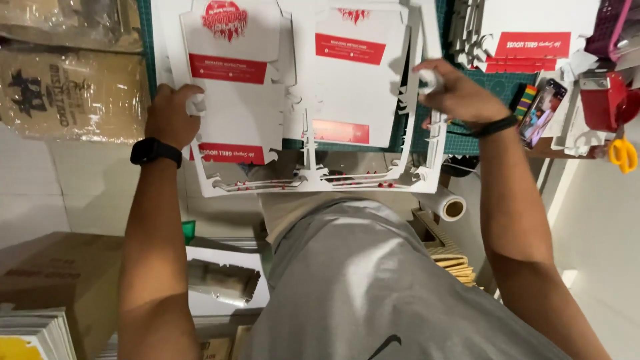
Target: The person is manually removing the waste cardboard from die-cut packaging sheets and stacking the finished templates.
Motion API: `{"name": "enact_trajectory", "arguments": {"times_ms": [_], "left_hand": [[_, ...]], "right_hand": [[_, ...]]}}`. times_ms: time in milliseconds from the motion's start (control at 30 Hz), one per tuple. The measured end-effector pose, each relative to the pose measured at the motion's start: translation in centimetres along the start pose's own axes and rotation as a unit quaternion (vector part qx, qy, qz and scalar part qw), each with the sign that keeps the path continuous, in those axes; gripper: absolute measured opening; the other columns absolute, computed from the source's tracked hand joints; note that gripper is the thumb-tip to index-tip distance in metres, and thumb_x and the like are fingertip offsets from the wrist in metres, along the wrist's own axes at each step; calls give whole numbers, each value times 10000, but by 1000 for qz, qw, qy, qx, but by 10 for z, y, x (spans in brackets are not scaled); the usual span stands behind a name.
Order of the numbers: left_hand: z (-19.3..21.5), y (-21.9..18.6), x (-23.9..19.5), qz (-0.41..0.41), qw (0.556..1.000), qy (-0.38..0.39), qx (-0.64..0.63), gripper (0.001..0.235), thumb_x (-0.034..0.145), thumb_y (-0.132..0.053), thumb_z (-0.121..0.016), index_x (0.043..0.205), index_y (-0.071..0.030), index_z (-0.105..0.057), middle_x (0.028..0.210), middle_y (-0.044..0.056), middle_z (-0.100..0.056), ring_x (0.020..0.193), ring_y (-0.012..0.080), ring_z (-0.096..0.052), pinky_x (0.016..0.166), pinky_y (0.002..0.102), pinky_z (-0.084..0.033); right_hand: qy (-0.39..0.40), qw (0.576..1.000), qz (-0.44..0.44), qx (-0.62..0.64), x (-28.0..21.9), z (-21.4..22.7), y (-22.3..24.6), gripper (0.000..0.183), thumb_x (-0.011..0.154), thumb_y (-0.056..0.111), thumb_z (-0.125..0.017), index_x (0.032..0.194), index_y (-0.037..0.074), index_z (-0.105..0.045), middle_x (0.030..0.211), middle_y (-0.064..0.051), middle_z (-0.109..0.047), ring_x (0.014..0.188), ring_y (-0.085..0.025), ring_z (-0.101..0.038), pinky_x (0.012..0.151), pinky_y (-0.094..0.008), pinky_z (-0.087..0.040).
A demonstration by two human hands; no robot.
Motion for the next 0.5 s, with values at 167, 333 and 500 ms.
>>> {"name": "enact_trajectory", "arguments": {"times_ms": [167,333,500], "left_hand": [[-3,5,2,21,1000,12,-5,481,897,3,-675,1339,-185,-683,1176,206,-538,971,475,-633,800,548,-590],[-11,16,3,26,999,31,4,463,944,-33,-636,1359,-237,-654,1182,188,-516,1006,436,-672,778,548,-600],[-9,14,4,5,1000,17,0,460,936,-6,-646,1352,-204,-658,1159,206,-520,1028,455,-661,806,555,-589]], "right_hand": [[-123,985,26,-117,66,-15,-65,587,934,-87,-598,1440,202,-529,1217,-229,-577,1073,-402,-613,945,-469,-577],[-206,954,74,-205,116,-32,-127,588,919,91,-746,1398,378,-562,1175,-284,-560,1037,-489,-678,844,-496,-589],[-217,953,78,-195,113,-34,-122,621,932,59,-733,1417,402,-555,1201,-254,-541,1042,-448,-679,831,-505,-594]]}}
Point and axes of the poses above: each hand's wrist, its own x-axis towards the middle knuckle, its own z-axis out of the back of the hand, y = z × x, the point moved 6 cm from there along x, towards the middle knuckle
